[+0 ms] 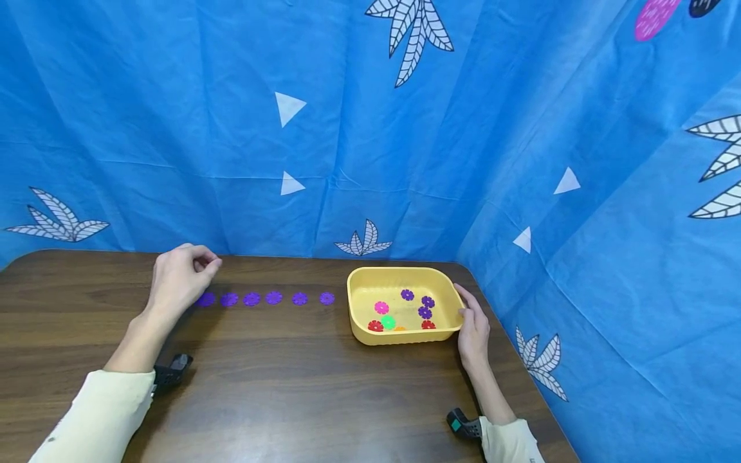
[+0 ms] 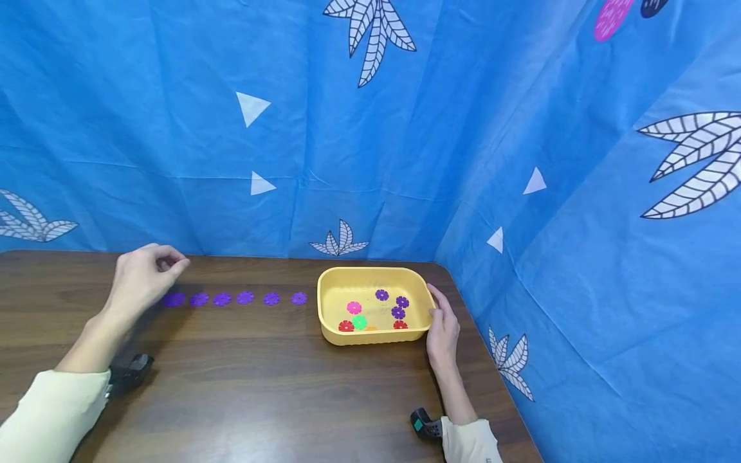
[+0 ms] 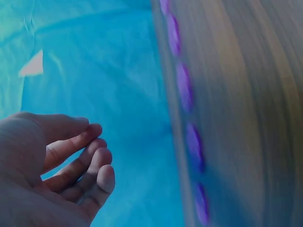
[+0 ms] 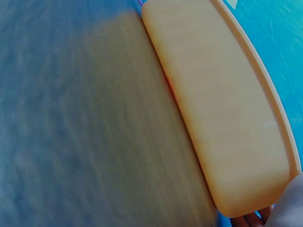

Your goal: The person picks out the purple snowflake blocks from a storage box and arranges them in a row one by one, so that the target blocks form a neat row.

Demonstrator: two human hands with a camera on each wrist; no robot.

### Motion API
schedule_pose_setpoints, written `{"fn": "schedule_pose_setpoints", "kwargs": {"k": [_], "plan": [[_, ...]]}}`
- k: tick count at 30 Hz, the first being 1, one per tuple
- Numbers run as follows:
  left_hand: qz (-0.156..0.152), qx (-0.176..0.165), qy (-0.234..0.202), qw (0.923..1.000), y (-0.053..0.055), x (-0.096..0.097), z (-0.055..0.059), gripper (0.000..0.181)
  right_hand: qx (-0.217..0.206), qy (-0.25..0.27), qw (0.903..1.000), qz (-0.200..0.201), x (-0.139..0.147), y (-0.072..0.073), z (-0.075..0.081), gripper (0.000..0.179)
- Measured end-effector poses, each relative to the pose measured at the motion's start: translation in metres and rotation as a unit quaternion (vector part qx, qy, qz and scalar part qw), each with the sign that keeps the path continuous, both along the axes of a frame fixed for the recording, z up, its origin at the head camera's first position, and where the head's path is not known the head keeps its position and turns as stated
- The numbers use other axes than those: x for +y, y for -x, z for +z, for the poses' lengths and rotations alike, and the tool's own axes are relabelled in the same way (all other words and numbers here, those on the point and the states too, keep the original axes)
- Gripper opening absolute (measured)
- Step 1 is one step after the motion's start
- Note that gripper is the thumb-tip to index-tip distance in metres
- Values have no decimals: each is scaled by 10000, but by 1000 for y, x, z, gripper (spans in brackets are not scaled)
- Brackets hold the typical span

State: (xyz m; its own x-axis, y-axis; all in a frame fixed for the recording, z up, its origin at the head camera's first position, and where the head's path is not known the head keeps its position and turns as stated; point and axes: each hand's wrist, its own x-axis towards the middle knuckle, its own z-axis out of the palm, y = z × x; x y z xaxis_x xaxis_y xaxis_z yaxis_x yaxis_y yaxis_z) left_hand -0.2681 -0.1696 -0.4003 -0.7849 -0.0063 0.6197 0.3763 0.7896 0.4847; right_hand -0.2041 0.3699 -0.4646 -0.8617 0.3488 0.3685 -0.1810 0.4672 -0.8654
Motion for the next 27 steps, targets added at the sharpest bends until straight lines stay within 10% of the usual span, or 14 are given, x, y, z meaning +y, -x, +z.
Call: {"fn": "schedule_pose_setpoints", "kwargs": {"k": [27], "plan": [[-1403,-661,-503,9866,-7,231,19,9,-84,141,9999,24,0,0,-1,51]]}}
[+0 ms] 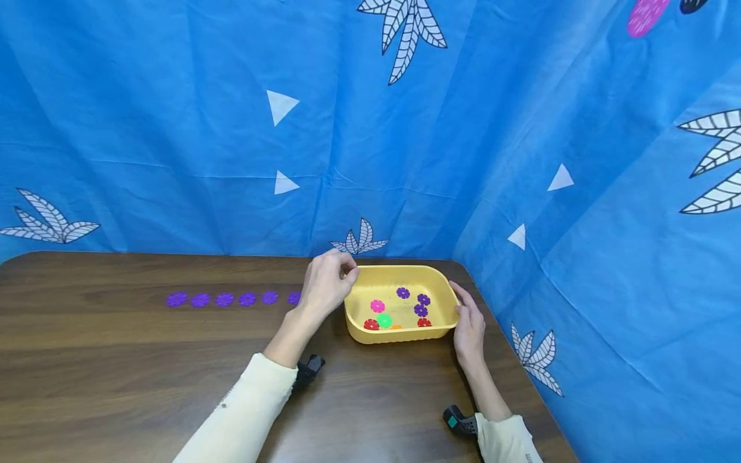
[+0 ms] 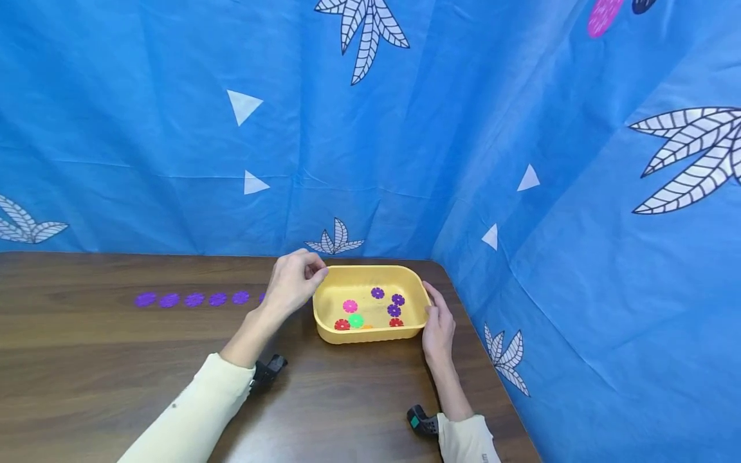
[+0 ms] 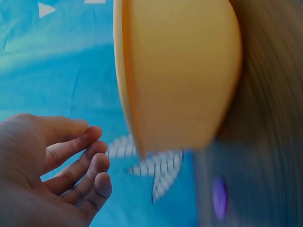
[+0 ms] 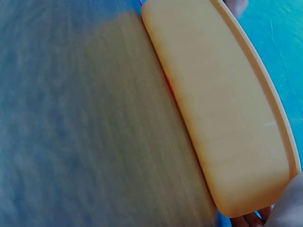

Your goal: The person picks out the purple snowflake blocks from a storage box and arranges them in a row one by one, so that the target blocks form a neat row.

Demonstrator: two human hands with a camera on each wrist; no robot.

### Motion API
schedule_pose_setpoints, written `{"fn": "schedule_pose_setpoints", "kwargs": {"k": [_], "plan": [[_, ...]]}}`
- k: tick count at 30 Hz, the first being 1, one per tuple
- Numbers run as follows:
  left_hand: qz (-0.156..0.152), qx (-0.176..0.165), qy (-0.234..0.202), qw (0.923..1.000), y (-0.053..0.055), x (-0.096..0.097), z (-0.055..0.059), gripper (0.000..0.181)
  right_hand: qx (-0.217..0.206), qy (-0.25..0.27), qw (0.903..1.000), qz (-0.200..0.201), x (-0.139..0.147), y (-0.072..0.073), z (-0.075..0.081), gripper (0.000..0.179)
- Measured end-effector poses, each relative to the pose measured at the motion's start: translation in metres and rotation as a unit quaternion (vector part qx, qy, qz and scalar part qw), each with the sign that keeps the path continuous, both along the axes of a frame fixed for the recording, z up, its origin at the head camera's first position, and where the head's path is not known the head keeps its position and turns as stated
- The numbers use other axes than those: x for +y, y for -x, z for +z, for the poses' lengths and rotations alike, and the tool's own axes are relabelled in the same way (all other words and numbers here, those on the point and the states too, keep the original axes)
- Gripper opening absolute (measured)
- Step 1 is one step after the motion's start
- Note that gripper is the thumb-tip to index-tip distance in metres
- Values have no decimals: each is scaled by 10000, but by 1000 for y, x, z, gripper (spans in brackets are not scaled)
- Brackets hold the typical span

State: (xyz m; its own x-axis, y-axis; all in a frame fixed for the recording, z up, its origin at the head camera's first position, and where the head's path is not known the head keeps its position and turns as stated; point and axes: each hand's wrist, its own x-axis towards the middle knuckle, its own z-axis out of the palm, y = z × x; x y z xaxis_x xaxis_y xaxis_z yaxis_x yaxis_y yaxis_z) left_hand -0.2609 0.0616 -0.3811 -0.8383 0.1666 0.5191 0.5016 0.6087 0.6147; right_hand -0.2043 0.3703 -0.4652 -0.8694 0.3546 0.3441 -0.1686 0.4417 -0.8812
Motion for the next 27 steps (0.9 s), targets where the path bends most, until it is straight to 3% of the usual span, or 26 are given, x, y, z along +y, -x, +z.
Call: {"fn": "schedule_pose_setpoints", "kwargs": {"k": [4,10,17,21,24,27], "plan": [[-186,-46,7,9998,-3,27,-2,9,-38,88,10000,-4,-2,-2,1,51],[-530,-290,-8,9982,-7,64,-2,9,-100,85,9999,47,-17,-17,30,51],[-923,-860,323,9915,-5,100,-6,4,-128,42,9999,4,-20,-17,31,50],[-1266,-1139,1157,9786,-3,108,-14,20,-61,-18,10000,44,-24,-19,33,49],[-1656,-1164,1994,9588,-1,111,-21,33,-23,-89,10000,-16,-23,-19,33,49],[-1977,-1155,2511,9405,1,113,-26,28,52,-123,9999,-87,-20,-19,33,48]]}}
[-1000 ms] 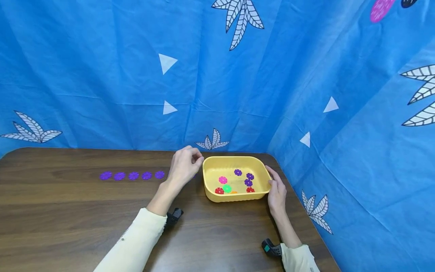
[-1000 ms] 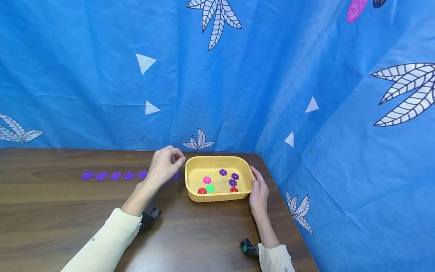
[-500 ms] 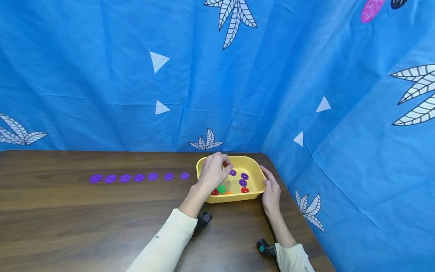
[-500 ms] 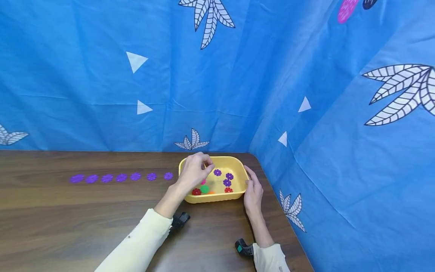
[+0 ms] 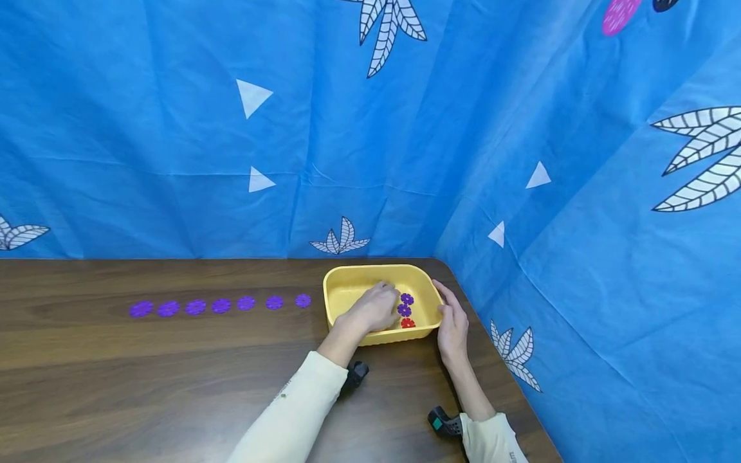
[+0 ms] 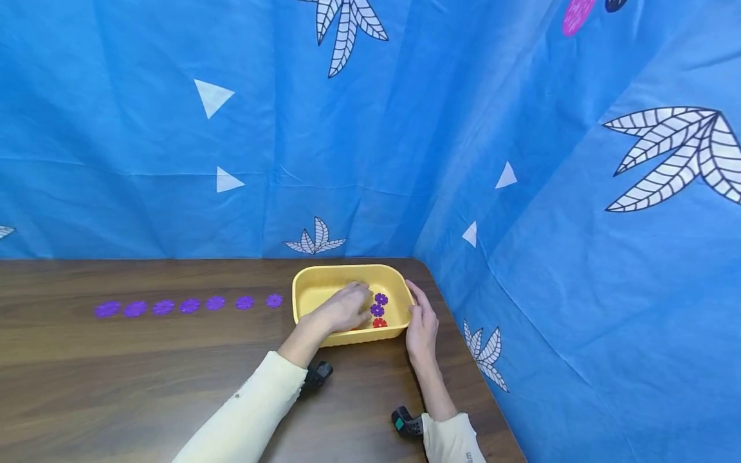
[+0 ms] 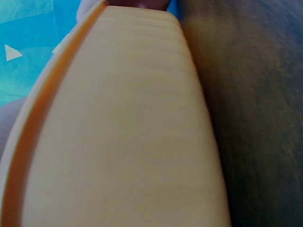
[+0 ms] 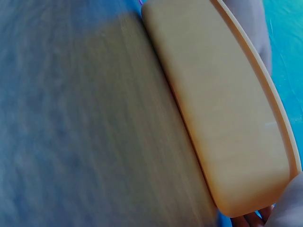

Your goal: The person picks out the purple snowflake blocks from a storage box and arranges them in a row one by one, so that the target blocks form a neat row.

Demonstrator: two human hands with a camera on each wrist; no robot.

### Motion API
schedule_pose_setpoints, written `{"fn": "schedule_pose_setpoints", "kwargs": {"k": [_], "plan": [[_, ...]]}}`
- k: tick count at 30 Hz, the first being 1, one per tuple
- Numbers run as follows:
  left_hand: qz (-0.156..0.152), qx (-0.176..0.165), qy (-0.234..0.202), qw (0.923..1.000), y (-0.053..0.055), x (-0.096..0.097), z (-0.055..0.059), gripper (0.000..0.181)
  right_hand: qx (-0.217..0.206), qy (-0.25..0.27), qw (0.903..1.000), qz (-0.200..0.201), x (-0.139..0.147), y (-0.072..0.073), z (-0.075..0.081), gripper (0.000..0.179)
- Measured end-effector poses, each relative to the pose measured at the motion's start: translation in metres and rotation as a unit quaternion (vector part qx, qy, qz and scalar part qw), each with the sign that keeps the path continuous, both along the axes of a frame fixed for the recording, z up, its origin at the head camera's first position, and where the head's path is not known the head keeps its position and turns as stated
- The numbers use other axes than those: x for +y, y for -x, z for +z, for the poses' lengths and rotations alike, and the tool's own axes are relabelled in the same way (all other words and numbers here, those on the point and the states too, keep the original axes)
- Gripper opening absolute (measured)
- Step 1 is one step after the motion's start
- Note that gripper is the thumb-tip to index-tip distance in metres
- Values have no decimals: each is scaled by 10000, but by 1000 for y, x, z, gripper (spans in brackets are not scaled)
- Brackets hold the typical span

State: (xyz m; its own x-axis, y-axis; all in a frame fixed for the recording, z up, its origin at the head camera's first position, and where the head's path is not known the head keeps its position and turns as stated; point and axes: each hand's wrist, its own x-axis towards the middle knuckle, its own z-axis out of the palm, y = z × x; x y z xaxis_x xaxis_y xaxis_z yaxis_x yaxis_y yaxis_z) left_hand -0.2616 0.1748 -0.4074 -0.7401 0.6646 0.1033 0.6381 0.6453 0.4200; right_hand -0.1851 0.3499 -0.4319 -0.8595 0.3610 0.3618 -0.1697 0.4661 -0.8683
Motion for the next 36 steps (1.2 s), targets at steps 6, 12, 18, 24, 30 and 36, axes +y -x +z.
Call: {"fn": "schedule_pose_setpoints", "kwargs": {"k": [6,12,18,24,30,36], "plan": [[-75,158,-164,9997,1,-2,-5,11,-5,38,10000,29,-1,0,1,48],[134,68,-314,9994,0,-2,-6,21,-115,54,9999,47,-1,-2,2,48],[378,-122,-415,9983,2,1,-6,19,-51,45,10000,55,-1,-1,2,48],[796,-295,-461,9953,2,2,-5,20,-122,104,9998,78,-1,-1,3,49],[847,-46,-109,9963,-1,3,-4,19,-181,80,9998,81,-2,-1,5,48],[932,36,-6,9956,-1,3,-2,22,-112,97,9998,123,4,5,-4,50]]}}
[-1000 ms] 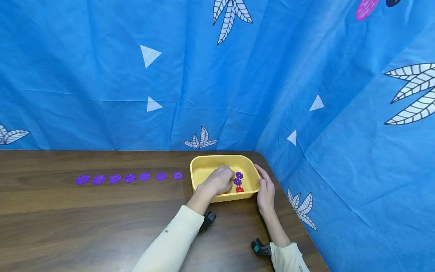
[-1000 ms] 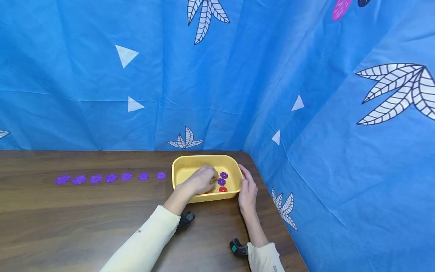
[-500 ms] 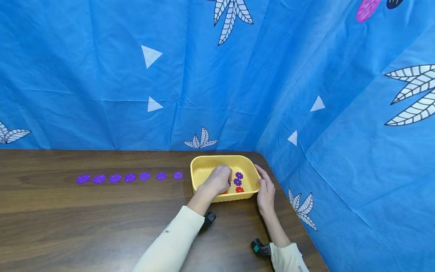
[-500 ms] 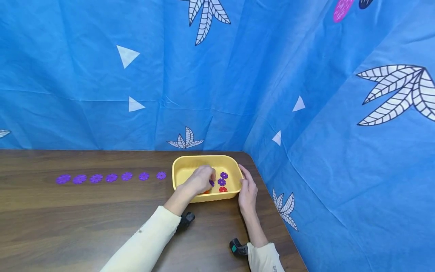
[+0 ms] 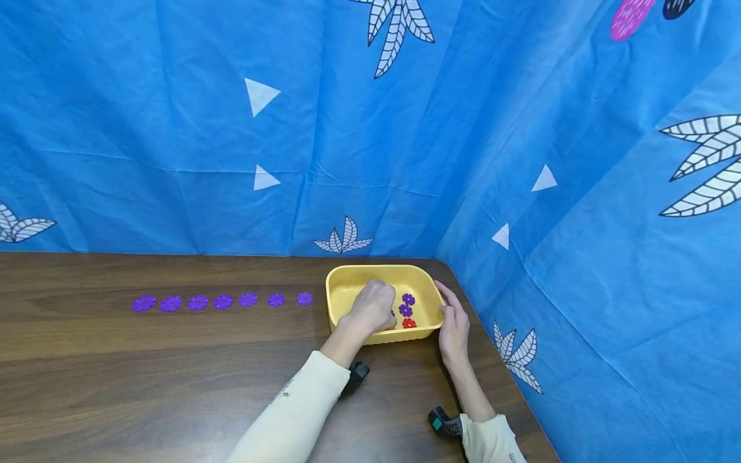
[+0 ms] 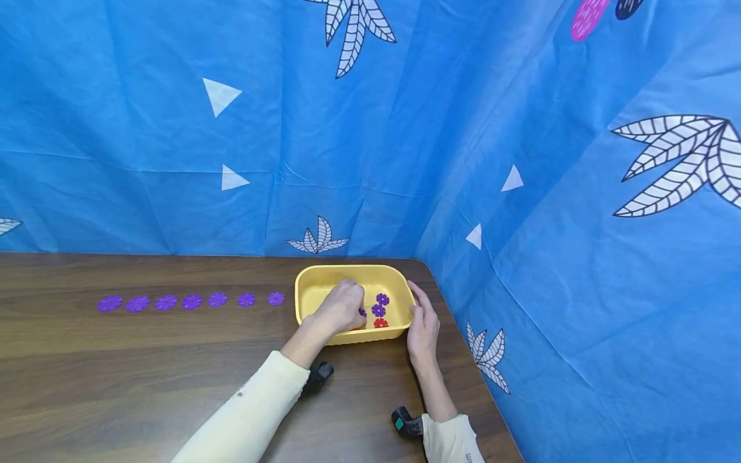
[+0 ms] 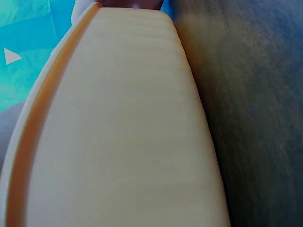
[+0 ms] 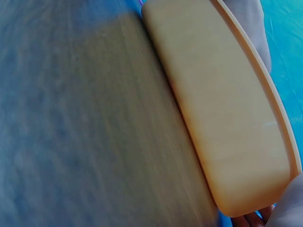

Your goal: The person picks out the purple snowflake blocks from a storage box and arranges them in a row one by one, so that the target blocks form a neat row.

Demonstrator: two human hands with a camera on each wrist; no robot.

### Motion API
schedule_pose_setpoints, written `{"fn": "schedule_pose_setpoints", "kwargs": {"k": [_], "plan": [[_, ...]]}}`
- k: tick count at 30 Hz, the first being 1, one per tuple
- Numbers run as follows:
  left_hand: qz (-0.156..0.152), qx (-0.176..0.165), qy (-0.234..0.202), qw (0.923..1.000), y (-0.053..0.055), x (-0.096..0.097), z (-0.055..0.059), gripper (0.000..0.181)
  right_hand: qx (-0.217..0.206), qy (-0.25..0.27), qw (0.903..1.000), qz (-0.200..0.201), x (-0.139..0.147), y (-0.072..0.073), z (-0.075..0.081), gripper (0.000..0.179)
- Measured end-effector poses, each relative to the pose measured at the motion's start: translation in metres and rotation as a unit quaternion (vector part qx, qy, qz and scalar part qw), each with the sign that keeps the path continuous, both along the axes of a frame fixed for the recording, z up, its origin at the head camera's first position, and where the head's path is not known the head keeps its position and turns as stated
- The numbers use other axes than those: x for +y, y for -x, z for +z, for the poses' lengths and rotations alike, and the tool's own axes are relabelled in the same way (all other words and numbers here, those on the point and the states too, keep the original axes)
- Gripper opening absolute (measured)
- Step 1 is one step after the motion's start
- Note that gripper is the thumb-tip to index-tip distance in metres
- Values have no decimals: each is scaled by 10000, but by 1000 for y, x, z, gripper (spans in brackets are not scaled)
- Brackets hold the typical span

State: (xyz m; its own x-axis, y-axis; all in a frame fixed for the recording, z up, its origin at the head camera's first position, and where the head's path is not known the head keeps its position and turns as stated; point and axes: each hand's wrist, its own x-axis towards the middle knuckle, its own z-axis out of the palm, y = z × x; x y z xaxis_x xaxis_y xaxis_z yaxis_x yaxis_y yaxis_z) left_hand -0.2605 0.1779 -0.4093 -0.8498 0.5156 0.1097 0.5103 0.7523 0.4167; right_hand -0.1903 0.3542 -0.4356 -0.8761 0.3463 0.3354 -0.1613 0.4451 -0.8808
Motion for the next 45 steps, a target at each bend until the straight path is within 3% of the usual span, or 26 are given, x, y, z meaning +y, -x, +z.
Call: {"fn": "schedule_pose_setpoints", "kwargs": {"k": [4,8,12,17,23,30,37,45], "plan": [[135,-65,-316,9994,-1,-4,6,26,73,26,10000,-26,9,11,-19,50],[57,43,-648,9979,-4,-14,18,30,161,-60,9998,-38,15,18,-30,51],[-102,312,-1023,9942,-6,-28,31,24,188,-58,9998,-18,15,19,-32,51],[-13,530,-1405,9887,-8,-46,44,21,119,10,9999,-8,15,19,-32,50],[134,790,-1455,9861,-6,-74,55,20,-99,103,9999,-77,14,16,-24,50],[421,1236,-1439,9809,0,-129,60,17,-167,149,9997,44,-3,0,1,50],[649,1713,-1280,9747,5,-200,49,13,-133,124,9998,33,-5,-3,6,51],[956,1802,-841,9753,3,-269,40,11,-129,15,9999,15,-3,-4,4,50]]}}
